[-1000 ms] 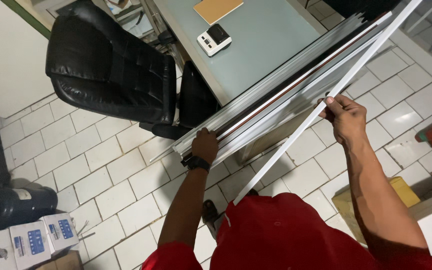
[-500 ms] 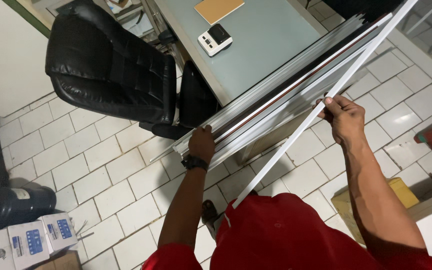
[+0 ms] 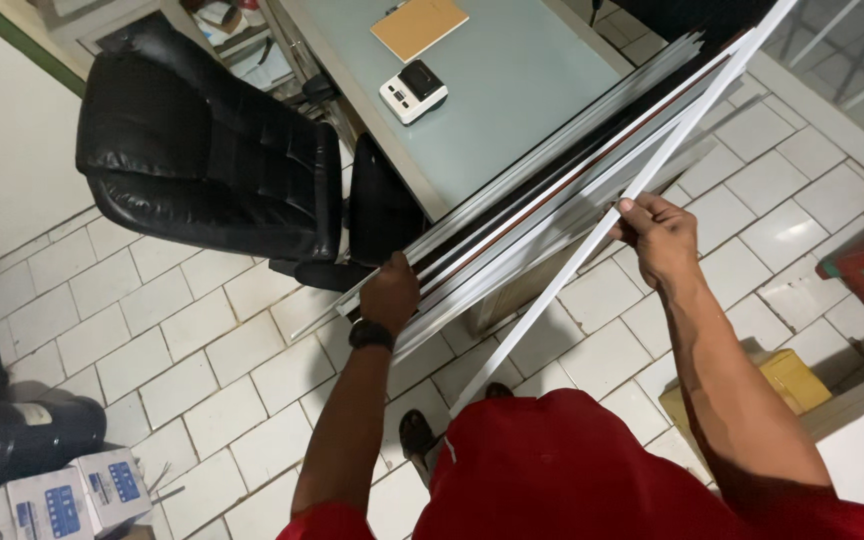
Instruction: The person picks up aluminum profiles from a desk and places them into a vertical storage rack by hand.
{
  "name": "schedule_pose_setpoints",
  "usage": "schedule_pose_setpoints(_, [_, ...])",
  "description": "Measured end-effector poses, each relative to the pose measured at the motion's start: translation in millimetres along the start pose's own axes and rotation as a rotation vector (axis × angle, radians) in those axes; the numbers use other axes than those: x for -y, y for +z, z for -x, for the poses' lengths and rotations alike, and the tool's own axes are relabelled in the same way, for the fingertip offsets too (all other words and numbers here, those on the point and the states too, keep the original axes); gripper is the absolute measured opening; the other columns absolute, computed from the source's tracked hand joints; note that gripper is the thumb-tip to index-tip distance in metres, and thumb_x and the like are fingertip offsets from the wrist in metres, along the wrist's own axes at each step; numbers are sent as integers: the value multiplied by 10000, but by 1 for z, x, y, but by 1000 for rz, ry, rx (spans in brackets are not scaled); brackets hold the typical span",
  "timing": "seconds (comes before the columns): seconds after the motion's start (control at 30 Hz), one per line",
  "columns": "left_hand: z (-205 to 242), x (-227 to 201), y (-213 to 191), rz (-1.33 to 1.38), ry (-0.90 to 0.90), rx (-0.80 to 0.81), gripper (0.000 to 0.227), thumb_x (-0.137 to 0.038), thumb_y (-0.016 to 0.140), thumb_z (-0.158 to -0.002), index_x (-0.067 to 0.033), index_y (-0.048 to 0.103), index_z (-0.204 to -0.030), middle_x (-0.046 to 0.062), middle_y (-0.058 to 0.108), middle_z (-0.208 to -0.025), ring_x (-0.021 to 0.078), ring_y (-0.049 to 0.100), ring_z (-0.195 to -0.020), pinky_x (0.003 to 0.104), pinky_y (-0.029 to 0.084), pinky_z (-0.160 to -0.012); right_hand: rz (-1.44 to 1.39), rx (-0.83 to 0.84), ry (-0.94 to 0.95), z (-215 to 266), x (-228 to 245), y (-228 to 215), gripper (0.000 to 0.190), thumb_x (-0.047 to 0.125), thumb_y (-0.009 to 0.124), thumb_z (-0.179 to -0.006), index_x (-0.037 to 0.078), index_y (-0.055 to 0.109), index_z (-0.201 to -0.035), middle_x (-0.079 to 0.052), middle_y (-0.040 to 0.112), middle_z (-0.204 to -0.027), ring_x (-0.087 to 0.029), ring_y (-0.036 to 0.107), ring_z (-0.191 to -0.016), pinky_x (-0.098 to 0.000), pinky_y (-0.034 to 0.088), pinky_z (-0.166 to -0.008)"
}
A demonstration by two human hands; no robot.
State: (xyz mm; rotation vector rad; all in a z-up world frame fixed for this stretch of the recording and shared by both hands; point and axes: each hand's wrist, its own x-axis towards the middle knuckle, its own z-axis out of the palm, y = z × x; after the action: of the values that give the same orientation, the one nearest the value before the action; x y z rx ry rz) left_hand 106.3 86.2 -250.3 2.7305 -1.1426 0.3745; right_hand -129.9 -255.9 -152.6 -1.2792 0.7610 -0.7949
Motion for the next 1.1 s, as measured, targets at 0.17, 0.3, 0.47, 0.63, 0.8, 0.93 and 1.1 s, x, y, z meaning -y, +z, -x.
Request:
schedule_pose_setpoints(0.17, [-7, -3, -33, 431, -61, 130, 187, -233, 710, -930, -105, 690, -1064, 90, 685, -830, 332, 731, -780, 445, 598, -592, -33, -16, 5, 9, 8, 20, 246, 100, 783, -974, -49, 693, -1148, -186, 710, -890, -246, 756, -748, -348, 681, -721])
schedule_pose_setpoints(0.3, [-3, -28, -104, 416, -176, 137, 170, -166, 699, -894, -174, 708, -1063, 50, 652, -946, 322, 730, -831, 479, 620, -671, -45, -23, 62, 16, 11, 28, 285, 109, 772, -970, -67, 683, -1176, -176, 717, -914, -228, 760, -775, -328, 679, -758])
schedule_pose_setpoints(0.47, [17, -52, -125, 518, -249, 111, 180, -159, 718, -940, -158, 682, -1116, 43, 612, -1049, 327, 729, -870, 472, 640, -696, -87, -31, 92, 9, 3, 36, 301, 116, 763, -970, -71, 681, -1191, -170, 706, -935, -219, 752, -798, -343, 680, -781])
schedule_pose_setpoints(0.63, [27, -75, -157, 757, -286, 155, 241, -184, 726, -958, -150, 684, -1193, 87, 608, -1078, 408, 705, -949, 494, 642, -746, -109, -30, 114, 9, 12, 48, 306, 119, 745, -975, -57, 685, -1218, -165, 709, -959, -209, 758, -812, -348, 686, -799])
schedule_pose_setpoints(0.8, [30, -96, -172, 987, -294, 156, 331, -257, 736, -986, -83, 732, -1268, 187, 710, -1125, 390, 721, -1047, 464, 623, -854, -229, 9, 52, 20, 40, 62, 283, 114, 726, -990, -33, 690, -1228, -171, 693, -973, -217, 719, -833, -409, 672, -851])
schedule_pose_setpoints(0.93, [33, -104, -176, 1008, -249, 79, 289, -270, 744, -983, -113, 755, -1226, 164, 715, -1103, 387, 720, -1027, 459, 617, -830, -287, 12, 19, 5, 27, 53, 259, 112, 722, -986, -27, 691, -1202, -144, 688, -959, -195, 716, -828, -393, 676, -869])
schedule_pose_setpoints(1.1, [32, -117, -188, 1040, -182, -132, 254, -221, 818, -896, -144, 803, -1138, 89, 754, -1009, 319, 763, -915, 373, 627, -711, -429, 65, -47, 22, 65, 54, 315, 129, 722, -968, 6, 684, -1256, -181, 728, -1107, -266, 754, -986, -420, 662, -919])
